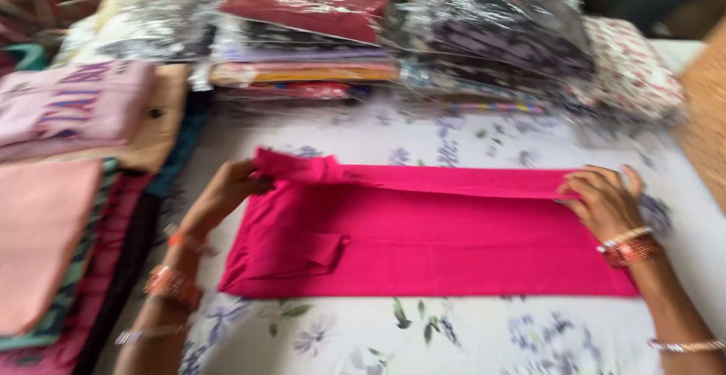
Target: The recorder folds several pieces of clothing, including a pink t-shirt and a dark blue garment, smoothing them out on a table before stacking them.
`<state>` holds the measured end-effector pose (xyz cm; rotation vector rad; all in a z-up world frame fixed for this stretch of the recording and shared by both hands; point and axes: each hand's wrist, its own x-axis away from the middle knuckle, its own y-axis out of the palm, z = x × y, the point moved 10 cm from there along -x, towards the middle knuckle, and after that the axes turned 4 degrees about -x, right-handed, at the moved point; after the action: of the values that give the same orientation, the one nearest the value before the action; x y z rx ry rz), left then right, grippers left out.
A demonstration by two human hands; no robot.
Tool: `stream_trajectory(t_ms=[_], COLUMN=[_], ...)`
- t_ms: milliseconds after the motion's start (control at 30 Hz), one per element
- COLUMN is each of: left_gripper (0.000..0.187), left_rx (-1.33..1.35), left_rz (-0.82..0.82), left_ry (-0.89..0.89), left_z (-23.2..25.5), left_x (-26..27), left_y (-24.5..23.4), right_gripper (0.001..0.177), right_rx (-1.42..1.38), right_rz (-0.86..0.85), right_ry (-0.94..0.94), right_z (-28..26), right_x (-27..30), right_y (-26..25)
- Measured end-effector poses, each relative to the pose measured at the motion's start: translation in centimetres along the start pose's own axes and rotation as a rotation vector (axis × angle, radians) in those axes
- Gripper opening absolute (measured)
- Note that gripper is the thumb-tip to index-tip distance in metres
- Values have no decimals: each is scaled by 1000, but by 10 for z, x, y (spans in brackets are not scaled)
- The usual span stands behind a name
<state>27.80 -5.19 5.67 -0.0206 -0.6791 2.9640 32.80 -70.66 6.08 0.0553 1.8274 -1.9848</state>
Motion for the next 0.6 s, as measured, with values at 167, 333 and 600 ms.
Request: stream_trajectory(t_ms=[167, 333, 600], left_gripper=[17, 17, 16], left_rx=[-157, -167, -96], left_rz=[-34, 25, 29], left_ry=[-30, 75, 52], left_z=[-26, -18, -44], left_x=[34, 52, 51], left_y=[13, 11, 2], right_gripper=[17, 17, 27], right_rx=[-177, -376, -476], right_rz=[5, 32, 16], right_ry=[12, 36, -9], right_z=[-4, -4, 4], right_x=[21, 16, 25], right_y=[4, -3, 11])
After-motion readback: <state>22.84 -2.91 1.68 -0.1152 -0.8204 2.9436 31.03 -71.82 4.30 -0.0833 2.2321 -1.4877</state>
